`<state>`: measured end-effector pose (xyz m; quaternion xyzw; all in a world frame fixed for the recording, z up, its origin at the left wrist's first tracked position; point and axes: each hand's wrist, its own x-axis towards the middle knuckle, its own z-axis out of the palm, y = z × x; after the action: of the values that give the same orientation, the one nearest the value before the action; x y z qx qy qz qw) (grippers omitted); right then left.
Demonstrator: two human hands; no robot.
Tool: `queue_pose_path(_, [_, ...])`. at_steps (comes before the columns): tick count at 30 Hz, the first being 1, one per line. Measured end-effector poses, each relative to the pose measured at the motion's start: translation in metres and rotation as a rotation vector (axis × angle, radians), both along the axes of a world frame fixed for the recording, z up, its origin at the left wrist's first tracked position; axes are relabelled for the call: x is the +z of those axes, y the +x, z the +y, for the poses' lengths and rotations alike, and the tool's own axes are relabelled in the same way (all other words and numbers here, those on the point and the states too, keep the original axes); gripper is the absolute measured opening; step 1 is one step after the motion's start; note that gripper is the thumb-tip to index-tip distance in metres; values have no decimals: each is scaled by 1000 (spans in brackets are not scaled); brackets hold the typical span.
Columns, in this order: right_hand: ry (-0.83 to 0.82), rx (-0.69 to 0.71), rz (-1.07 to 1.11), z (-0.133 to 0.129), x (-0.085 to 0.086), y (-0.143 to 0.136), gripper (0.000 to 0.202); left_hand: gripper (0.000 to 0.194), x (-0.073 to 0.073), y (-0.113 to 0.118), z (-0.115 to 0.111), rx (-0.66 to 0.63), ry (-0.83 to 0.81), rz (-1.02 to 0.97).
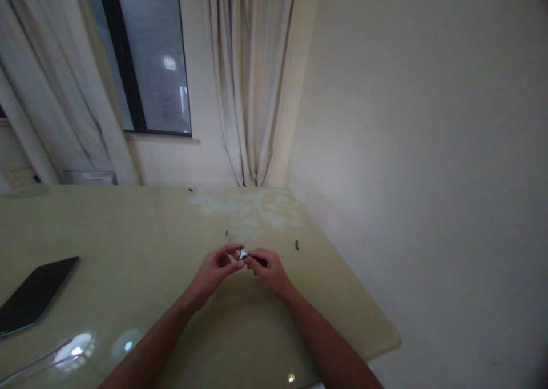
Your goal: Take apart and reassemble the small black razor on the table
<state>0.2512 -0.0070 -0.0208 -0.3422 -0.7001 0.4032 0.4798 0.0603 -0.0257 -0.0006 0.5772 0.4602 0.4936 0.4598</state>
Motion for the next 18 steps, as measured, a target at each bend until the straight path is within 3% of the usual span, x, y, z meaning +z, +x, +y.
queue_pose_path(6, [59,-38,-62,-1,1,1,34,50,-6,3,3,72,37,48])
queue_pose_path(18, [179,-88,-68,-1,-1,1,32,53,-5,6,0,36,36,26])
